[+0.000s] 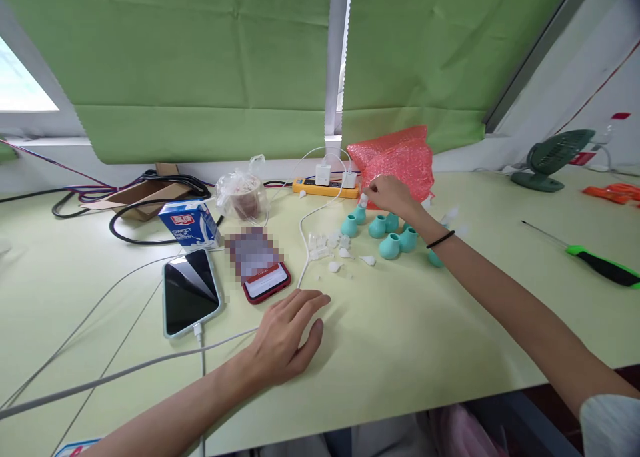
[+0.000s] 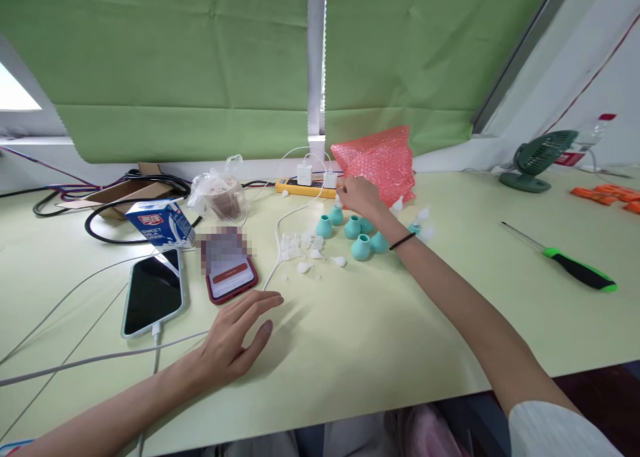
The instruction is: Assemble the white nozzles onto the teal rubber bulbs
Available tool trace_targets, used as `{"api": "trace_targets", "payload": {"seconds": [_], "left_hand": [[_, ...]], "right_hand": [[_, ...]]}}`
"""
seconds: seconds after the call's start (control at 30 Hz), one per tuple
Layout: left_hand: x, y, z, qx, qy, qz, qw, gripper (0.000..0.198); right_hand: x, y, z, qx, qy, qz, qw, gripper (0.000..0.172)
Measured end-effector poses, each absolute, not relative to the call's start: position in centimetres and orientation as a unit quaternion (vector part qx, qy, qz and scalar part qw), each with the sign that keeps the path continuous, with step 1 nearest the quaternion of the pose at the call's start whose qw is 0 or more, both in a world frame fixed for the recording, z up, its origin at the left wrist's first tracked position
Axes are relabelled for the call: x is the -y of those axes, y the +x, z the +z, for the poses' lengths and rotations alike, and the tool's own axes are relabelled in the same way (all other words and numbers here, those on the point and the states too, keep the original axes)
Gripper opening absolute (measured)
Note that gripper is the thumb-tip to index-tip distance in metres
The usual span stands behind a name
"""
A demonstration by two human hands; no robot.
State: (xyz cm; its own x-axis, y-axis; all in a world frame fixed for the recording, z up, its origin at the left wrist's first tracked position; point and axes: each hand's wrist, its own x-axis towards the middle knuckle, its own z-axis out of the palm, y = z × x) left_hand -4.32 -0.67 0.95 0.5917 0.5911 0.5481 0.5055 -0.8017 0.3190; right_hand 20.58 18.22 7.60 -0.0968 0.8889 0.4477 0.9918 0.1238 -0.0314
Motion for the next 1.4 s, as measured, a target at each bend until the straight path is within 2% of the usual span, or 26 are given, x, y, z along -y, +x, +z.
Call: {"api": "trace_targets", "payload": {"seconds": [0.37, 0.47, 0.57, 0.6, 0.67, 0.77, 0.83, 0.97, 1.23, 1.4], "left_hand": [[0.8, -4.2, 1.2, -0.31, 0.892, 0.321, 0.07, 0.025], [0.9, -4.2, 1.3, -0.31, 0.892, 0.321, 0.073, 0.024], [0.9, -4.2, 1.2, -0.315, 0.892, 0.317, 0.074, 0.024], [0.8, -4.2, 1.1, -0.315, 0.892, 0.314, 0.074, 0.023], [0.7, -4.2, 0.9, -0.317, 0.894, 0.307, 0.072, 0.021], [0.6, -4.1, 0.6, -0.333, 0.894, 0.294, 0.06, 0.019], [0.5, -4.0, 0.5, -0.348, 0.893, 0.281, 0.054, 0.018], [0.3, -3.9, 0.3, -0.358, 0.898, 0.247, 0.057, 0.018], [0.0, -4.1, 0.3, -0.371, 0.889, 0.261, 0.063, 0.018], [-0.1, -4.2, 0.3, -0.428, 0.831, 0.324, 0.145, 0.02]], "right_hand": [[-18.4, 19.9, 7.2, 0.718, -0.656, -0.172, 0.159, 0.035], [-17.2, 19.4, 7.3, 0.706, -0.624, -0.222, 0.252, 0.034], [-14.4, 18.6, 7.0, 0.745, -0.521, -0.229, 0.349, 0.028], [-13.2, 18.3, 6.7, 0.786, -0.479, -0.197, 0.338, 0.025], [-10.6, 17.5, 5.7, 0.874, -0.396, -0.112, 0.258, 0.023], [-7.6, 16.2, 3.8, 0.92, -0.35, -0.086, 0.155, 0.032], [-6.9, 15.5, 2.7, 0.922, -0.358, -0.087, 0.119, 0.038], [-7.8, 14.5, 1.9, 0.897, -0.412, -0.097, 0.125, 0.039], [-9.1, 12.4, 1.0, 0.883, -0.436, -0.141, 0.101, 0.022], [-8.1, 13.1, 1.8, 0.895, -0.404, -0.146, 0.123, 0.022]]}}
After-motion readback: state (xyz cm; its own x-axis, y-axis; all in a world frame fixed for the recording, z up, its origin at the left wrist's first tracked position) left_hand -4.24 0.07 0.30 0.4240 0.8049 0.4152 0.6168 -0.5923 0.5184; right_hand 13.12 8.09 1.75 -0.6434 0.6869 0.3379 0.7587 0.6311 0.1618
